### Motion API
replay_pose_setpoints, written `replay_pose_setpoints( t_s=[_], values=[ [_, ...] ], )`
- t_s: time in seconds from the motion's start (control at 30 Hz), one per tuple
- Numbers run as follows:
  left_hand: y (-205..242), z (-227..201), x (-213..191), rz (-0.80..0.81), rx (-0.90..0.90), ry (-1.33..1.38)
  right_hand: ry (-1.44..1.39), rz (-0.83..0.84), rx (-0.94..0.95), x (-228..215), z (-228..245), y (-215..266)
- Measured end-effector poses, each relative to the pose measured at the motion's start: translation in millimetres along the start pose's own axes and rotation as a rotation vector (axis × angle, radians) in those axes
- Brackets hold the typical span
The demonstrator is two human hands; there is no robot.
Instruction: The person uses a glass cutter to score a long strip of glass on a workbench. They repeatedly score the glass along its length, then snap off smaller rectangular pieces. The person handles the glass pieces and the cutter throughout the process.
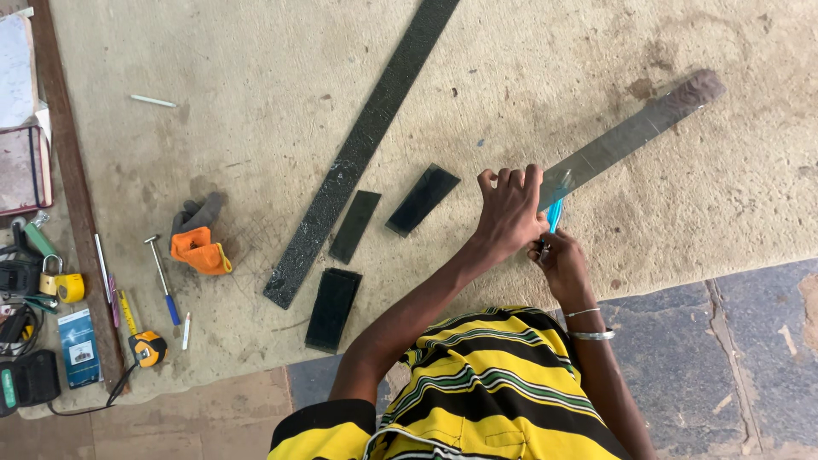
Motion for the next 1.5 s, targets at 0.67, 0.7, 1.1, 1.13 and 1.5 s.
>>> replay_pose_setpoints(
  t_s=[0.67, 0.7, 1.1, 1.13, 1.5],
  values=[
    [0.5, 0.3, -0.3, -0.027, 0.006, 0.012, 0.018, -0.012, -0.021, 10.4, 11.8, 12.9],
    [0.3, 0.7, -0.1, -0.020, 0.004, 0.027, 0.006, 0.003, -0.053, 12.5, 14.0, 14.7],
    [1.4, 15.9, 5.9, -0.055, -0.047, 0.011, 0.045, -0.046, 0.047, 5.2, 0.0, 10.6],
    [3.6, 19.9, 8.4, -0.066, -0.064, 0.026, 0.055, -0.059, 0.061, 1.4, -2.5, 12.8],
    [94.0, 156.4, -20.5, -0.146, -0.305, -0.151, 0.103, -0.058, 0.072, -9.6, -5.8, 13.6]
  ],
)
Point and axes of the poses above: each hand's wrist, its own y-axis away from the middle knuckle, its own x-axis out of the palm, z = x × y, the point moved 5 cm from there along -y, towards the middle knuckle, and after that the axes turned 5 degrees about -z, right-handed, at the moved point
